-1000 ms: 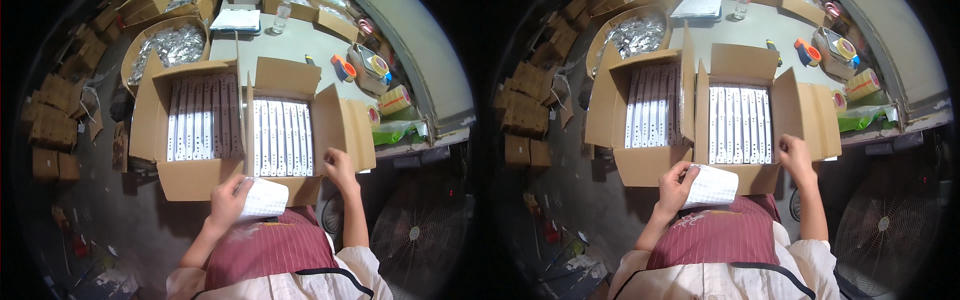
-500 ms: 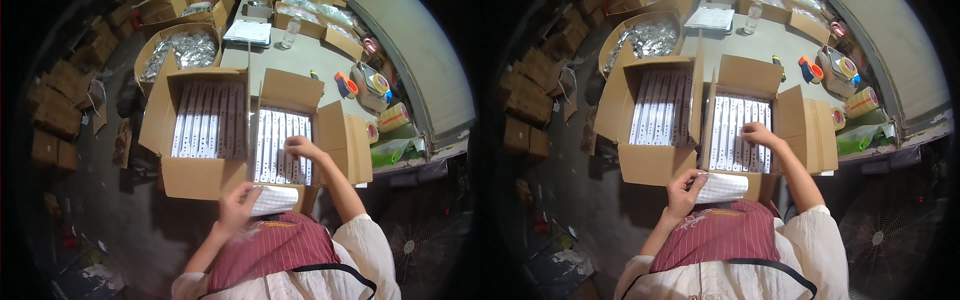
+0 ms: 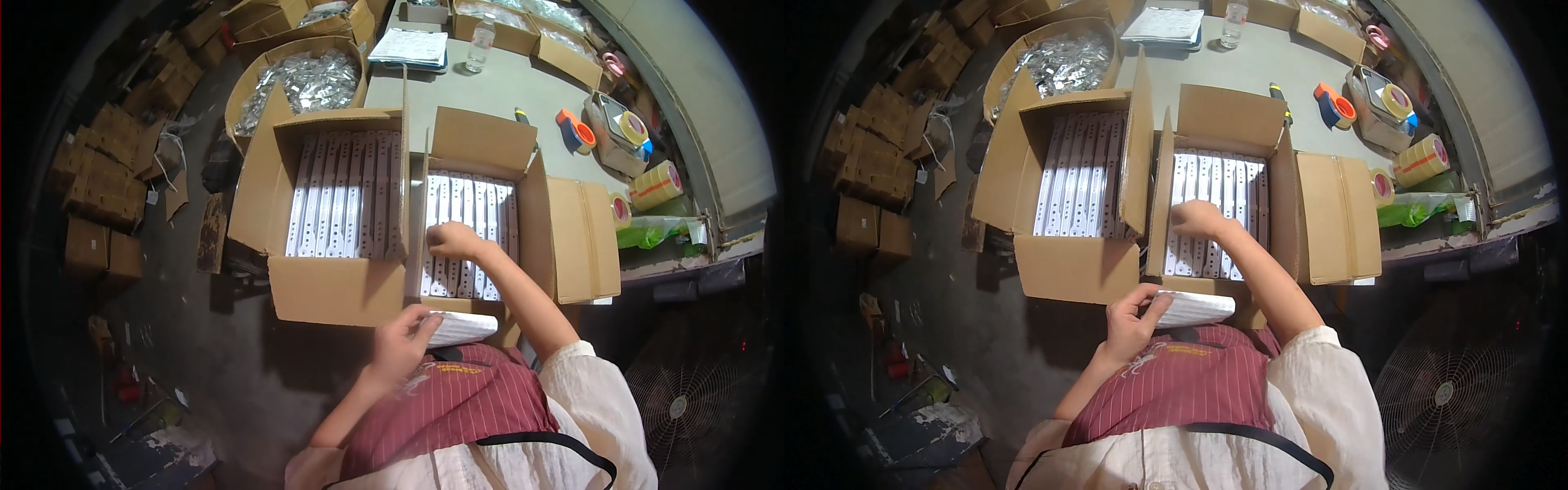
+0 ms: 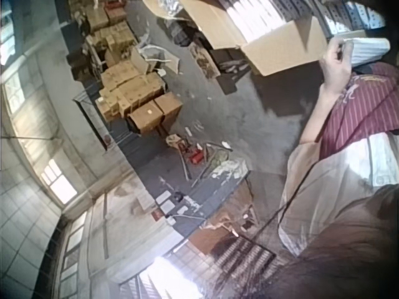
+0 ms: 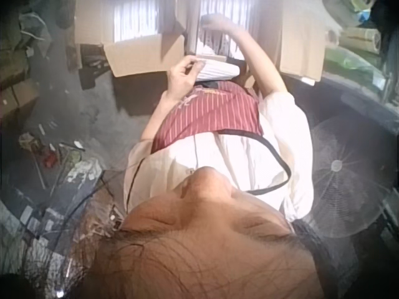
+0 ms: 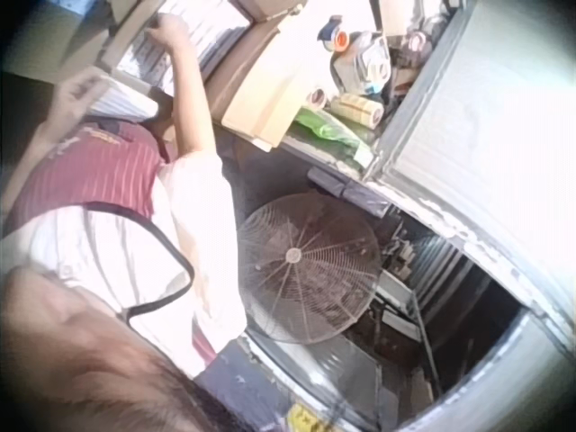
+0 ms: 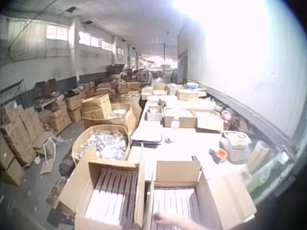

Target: The person packs metal rails into cardboard boxes, opens boxes using a utility knife, and applies adhesive stickers onto the metal rails by hand.

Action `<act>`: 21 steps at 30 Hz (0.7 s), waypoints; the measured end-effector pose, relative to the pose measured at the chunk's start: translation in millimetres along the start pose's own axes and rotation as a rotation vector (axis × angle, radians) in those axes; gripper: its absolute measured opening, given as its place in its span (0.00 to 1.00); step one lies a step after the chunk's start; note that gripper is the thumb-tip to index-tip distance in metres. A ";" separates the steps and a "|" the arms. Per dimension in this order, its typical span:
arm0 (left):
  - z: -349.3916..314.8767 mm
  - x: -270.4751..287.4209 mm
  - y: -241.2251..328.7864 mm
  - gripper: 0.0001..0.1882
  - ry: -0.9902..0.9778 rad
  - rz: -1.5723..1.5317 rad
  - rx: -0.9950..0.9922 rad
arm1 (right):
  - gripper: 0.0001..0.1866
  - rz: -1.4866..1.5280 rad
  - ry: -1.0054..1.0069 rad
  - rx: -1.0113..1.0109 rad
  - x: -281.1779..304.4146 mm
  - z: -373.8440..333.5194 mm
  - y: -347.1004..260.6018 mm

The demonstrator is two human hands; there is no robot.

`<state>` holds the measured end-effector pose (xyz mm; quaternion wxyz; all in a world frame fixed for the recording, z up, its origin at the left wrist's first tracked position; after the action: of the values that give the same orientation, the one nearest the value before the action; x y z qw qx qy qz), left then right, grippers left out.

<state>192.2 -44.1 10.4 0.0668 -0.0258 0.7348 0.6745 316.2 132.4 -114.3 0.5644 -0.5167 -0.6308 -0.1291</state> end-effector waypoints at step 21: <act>21.8 -12.0 -33.7 0.13 -0.071 0.242 -0.012 | 0.11 -0.228 0.147 -0.013 2.6 -10.9 7.6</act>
<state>209.7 -26.1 -23.1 0.0110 0.0864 0.7255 0.6827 329.0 128.8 -111.7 0.5874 -0.4342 -0.6417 -0.2339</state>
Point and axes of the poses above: each hand's wrist, its own z-axis towards the middle knuckle, its own x-axis out of the back of the hand, y = z × x, the point moved 9 cm from there along z, towards the middle knuckle, and after that the axes turned 12 degrees about -z, right-handed, at the moved point
